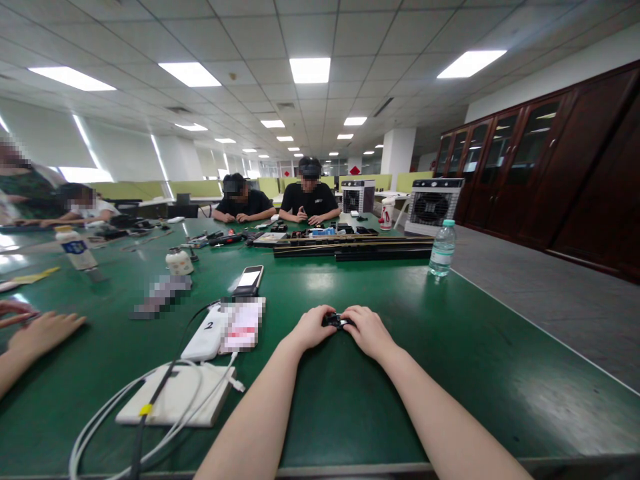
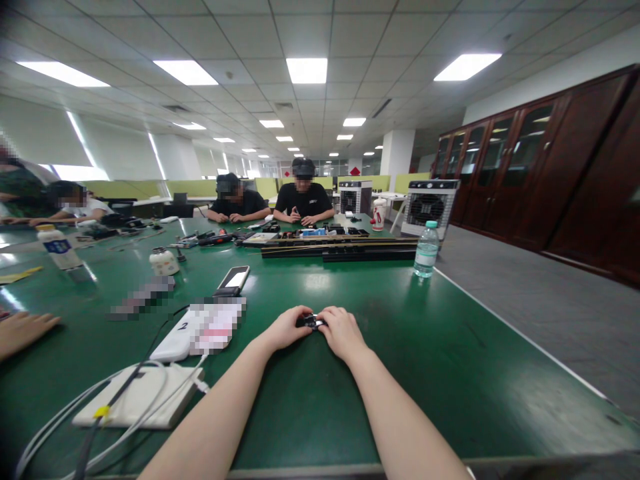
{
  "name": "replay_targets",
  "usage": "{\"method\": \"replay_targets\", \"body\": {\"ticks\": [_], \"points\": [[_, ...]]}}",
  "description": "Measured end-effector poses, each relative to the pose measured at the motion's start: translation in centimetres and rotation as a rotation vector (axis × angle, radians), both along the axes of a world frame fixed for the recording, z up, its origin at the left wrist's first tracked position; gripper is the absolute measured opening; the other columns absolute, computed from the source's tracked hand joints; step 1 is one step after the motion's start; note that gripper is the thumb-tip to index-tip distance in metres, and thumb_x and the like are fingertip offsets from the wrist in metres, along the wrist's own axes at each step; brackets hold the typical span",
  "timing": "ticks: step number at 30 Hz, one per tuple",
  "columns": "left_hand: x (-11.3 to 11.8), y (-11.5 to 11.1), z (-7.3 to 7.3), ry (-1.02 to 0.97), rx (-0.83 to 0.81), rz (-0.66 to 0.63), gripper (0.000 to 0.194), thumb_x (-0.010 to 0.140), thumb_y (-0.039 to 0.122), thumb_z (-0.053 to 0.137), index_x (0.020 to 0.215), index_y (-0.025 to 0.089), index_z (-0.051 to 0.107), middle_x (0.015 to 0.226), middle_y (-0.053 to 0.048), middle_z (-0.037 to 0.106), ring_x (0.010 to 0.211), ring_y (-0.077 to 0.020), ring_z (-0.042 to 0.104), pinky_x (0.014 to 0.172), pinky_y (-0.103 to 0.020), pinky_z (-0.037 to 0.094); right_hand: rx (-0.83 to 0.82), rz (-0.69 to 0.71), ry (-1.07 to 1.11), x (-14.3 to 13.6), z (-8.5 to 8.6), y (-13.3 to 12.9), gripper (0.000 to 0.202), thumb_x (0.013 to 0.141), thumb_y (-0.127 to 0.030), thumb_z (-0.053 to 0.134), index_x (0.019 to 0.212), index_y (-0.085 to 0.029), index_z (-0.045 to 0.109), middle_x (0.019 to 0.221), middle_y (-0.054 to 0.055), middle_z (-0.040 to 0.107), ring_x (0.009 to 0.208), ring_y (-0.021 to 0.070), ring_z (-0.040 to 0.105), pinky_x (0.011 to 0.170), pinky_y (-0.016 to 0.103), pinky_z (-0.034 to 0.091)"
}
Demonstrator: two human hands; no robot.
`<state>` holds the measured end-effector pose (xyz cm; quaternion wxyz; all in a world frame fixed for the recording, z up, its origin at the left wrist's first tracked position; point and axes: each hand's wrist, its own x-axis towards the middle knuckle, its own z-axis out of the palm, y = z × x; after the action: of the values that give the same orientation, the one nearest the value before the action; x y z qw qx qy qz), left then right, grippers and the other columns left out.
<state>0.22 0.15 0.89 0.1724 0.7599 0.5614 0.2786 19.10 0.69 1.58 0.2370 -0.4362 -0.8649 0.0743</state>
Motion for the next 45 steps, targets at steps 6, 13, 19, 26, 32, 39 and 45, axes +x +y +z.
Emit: {"method": "replay_targets", "body": {"ticks": [6, 13, 19, 26, 32, 39, 45], "points": [[0.0, 0.0, 0.0, -0.004, 0.002, -0.005, 0.038, 0.072, 0.022, 0.067, 0.109, 0.021, 0.062, 0.108, -0.005, 0.069, 0.100, -0.0223, 0.064, 0.089, -0.032, 0.050, -0.004, 0.002, 0.005, -0.1, 0.2, -0.2, 0.022, 0.087, -0.022, 0.054, 0.106, -0.024, 0.064, 0.115, 0.008, 0.062, 0.107, 0.0236, 0.054, 0.090, 0.040, 0.042], [0.0, 0.0, 0.0, 0.012, 0.015, -0.014, 0.035, 0.072, 0.022, 0.067, 0.107, 0.020, 0.062, 0.106, -0.005, 0.069, 0.098, -0.0223, 0.064, 0.087, -0.032, 0.050, 0.001, 0.014, 0.018, 0.0, 0.4, -0.3, 0.021, 0.087, -0.021, 0.054, 0.105, -0.023, 0.064, 0.115, 0.007, 0.062, 0.107, 0.0232, 0.054, 0.091, 0.039, 0.041], [-0.1, 0.1, -0.2, 0.006, 0.014, -0.020, 0.035, 0.072, 0.024, 0.068, 0.107, 0.021, 0.061, 0.106, -0.005, 0.069, 0.098, -0.0221, 0.064, 0.087, -0.032, 0.050, 0.004, 0.011, 0.050, 0.3, 0.2, 0.1, 0.020, 0.086, -0.020, 0.054, 0.103, -0.023, 0.063, 0.114, 0.007, 0.063, 0.106, 0.0220, 0.054, 0.092, 0.039, 0.041], [0.0, -0.1, 0.0, -0.002, 0.017, -0.019, 0.035, 0.072, 0.021, 0.067, 0.106, 0.021, 0.061, 0.106, -0.004, 0.069, 0.098, -0.0221, 0.064, 0.087, -0.032, 0.050, 0.006, 0.013, 0.006, 0.1, 0.2, -0.2, 0.020, 0.085, -0.021, 0.057, 0.104, -0.023, 0.065, 0.117, 0.008, 0.062, 0.108, 0.0238, 0.054, 0.090, 0.040, 0.041], [0.0, -0.1, 0.2, -0.003, 0.009, -0.018, 0.035, 0.072, 0.022, 0.067, 0.107, 0.022, 0.061, 0.105, -0.004, 0.069, 0.098, -0.0217, 0.064, 0.087, -0.032, 0.051, 0.001, 0.009, -0.011, -0.1, 0.0, -0.1, 0.020, 0.083, -0.021, 0.059, 0.102, -0.024, 0.066, 0.118, 0.008, 0.062, 0.109, 0.0246, 0.054, 0.091, 0.042, 0.042], [-0.1, 0.1, -0.2, 0.001, 0.025, -0.023, 0.036, 0.073, 0.023, 0.066, 0.109, 0.021, 0.061, 0.108, -0.005, 0.068, 0.100, -0.0223, 0.063, 0.089, -0.033, 0.050, -0.068, 0.006, 0.071, 0.1, -0.3, 0.1, 0.022, 0.081, -0.021, 0.062, 0.102, -0.025, 0.068, 0.119, 0.006, 0.063, 0.111, 0.0243, 0.055, 0.095, 0.042, 0.043], [-0.1, 0.2, -0.4, 0.005, 0.018, 0.003, 0.039, 0.074, 0.023, 0.066, 0.113, 0.022, 0.061, 0.112, -0.006, 0.066, 0.104, -0.0228, 0.062, 0.094, -0.034, 0.049, -0.110, 0.061, 0.189, 0.5, -0.7, 0.6, 0.029, 0.078, -0.015, 0.061, 0.104, -0.026, 0.067, 0.112, 0.004, 0.066, 0.106, 0.0206, 0.058, 0.095, 0.038, 0.044]]}}
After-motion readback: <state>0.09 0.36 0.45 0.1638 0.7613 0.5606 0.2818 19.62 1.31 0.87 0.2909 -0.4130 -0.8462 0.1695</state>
